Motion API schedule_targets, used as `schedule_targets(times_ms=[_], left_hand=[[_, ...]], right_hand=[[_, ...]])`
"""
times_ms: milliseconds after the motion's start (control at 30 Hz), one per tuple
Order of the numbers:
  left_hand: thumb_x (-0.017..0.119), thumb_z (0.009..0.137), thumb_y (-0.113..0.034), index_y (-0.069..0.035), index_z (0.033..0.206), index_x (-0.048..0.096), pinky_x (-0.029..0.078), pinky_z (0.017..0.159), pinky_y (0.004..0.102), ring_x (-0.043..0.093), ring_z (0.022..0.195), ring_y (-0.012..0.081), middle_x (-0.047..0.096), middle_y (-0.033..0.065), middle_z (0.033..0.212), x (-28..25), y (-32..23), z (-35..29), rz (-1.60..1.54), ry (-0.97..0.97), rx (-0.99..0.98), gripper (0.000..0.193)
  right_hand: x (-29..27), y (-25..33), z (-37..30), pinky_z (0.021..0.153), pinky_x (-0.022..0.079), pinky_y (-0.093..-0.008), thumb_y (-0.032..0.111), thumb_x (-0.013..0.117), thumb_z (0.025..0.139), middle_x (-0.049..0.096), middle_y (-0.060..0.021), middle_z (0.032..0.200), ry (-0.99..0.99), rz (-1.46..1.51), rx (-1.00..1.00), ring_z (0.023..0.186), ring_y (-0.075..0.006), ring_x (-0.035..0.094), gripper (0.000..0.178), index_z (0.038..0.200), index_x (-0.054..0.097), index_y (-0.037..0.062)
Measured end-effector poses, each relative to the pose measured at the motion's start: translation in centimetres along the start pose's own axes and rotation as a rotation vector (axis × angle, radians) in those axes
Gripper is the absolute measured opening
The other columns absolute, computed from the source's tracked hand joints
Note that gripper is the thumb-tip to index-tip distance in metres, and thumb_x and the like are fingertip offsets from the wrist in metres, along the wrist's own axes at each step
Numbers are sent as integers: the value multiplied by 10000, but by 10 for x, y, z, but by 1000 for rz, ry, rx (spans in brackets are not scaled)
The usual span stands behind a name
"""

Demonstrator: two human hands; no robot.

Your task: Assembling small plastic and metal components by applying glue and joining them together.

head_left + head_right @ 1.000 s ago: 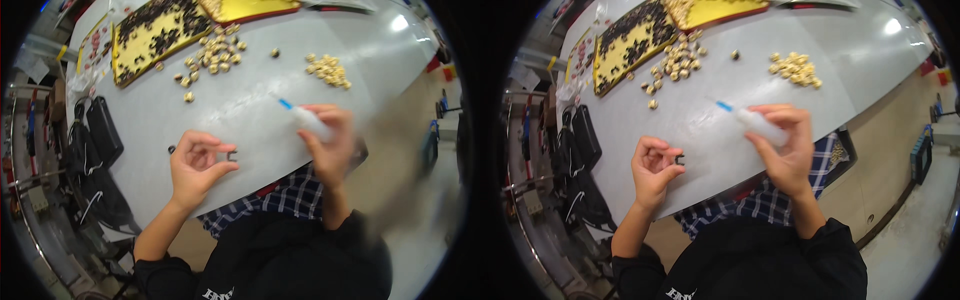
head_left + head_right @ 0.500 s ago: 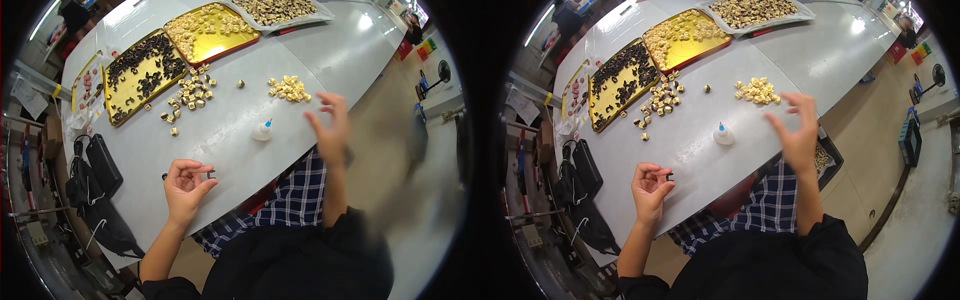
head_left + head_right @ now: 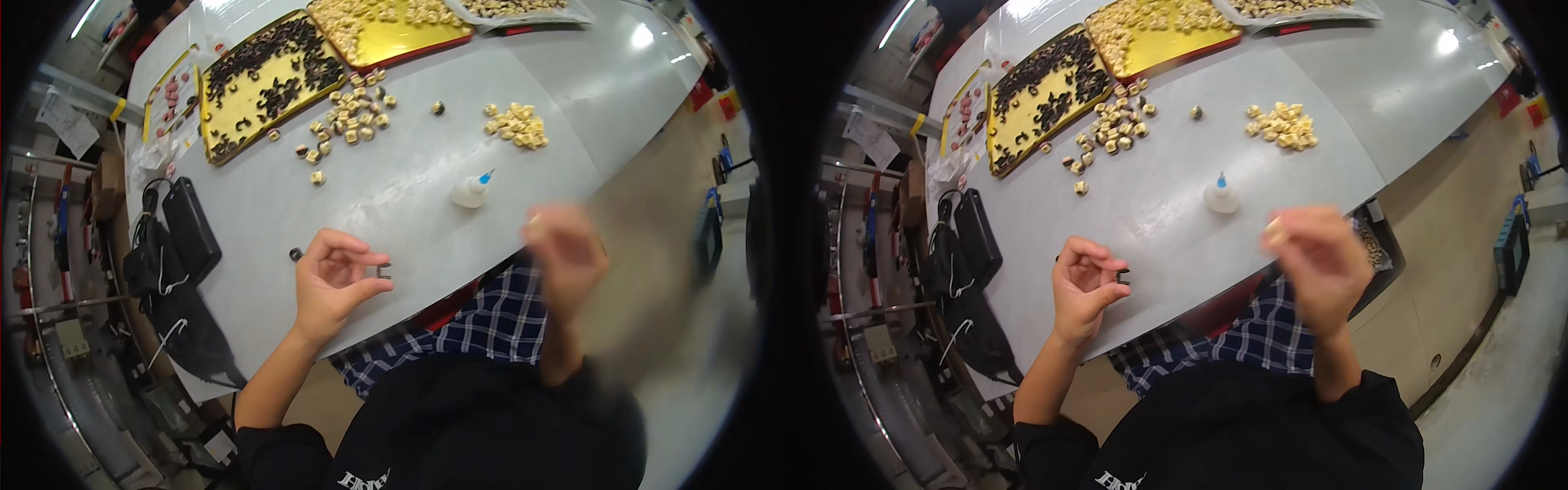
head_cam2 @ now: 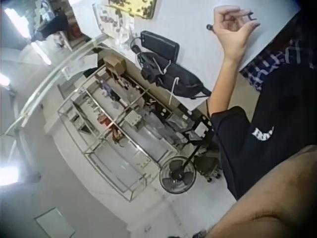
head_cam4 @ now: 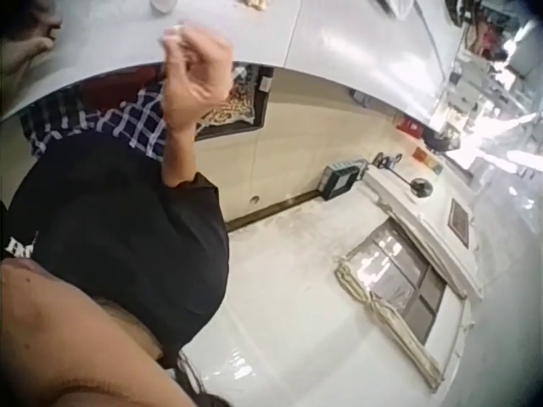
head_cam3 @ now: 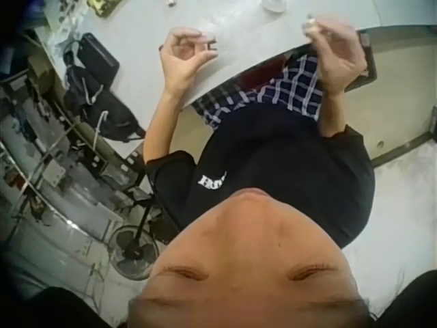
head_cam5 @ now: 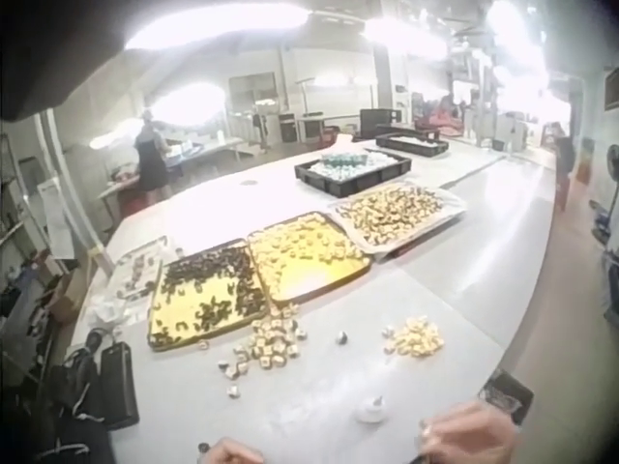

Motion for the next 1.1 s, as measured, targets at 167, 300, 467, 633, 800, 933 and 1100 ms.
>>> schedule_targets(times_ms=[167,300,467,633,800,933,1100], left_hand=[[737,635,120,-51,949,497,405,609,187,422,617,36,664,106,898,9,1,0,-12,115,22,430],[742,631,119,-50,951,502,415,616,197,465,645,46,662,105,893,9,-1,1,-9,131,38,434],[791,598,69,-79,932,497,405,651,204,459,660,75,625,53,835,10,-3,0,52,116,2,469],[789,602,70,-78,924,506,409,656,205,463,663,79,629,57,833,9,-2,1,80,100,14,453],[794,601,62,-81,915,510,410,658,206,464,669,81,632,58,831,7,-5,1,79,98,49,447],[798,600,54,-81,909,514,410,661,211,463,679,85,632,55,828,8,-8,1,93,106,68,441],[787,606,64,-64,916,548,404,685,231,499,738,93,635,51,833,9,-11,2,113,127,127,411]], right_hand=[[74,-18,-44,752,506,-278,-89,614,774,609,-154,955,438,217,382,843,-184,608,211,978,627,-42],[89,-26,-43,758,506,-273,-110,595,779,587,-165,1005,406,335,405,875,-193,605,254,1024,618,-46],[95,-27,-41,792,512,-278,-139,567,784,569,-168,1026,336,478,442,902,-200,601,245,1007,614,-51],[98,-29,-41,811,516,-290,-149,572,774,572,-163,999,351,548,531,923,-200,592,230,985,608,-64],[99,-33,-39,819,509,-287,-132,587,775,576,-167,1000,350,512,510,927,-195,590,217,982,604,-70],[100,-35,-38,825,499,-275,-107,600,782,578,-173,1012,384,552,564,917,-194,594,195,973,611,-69],[104,-35,-36,831,489,-262,-82,608,791,592,-168,1020,486,606,593,915,-182,599,276,1064,569,-65]])
Point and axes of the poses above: each hand's wrist, its own z-axis towards the middle knuckle, its own x-axis out of the palm, y = z × x, the point moved 7 cm from there along z, towards the middle knuckle
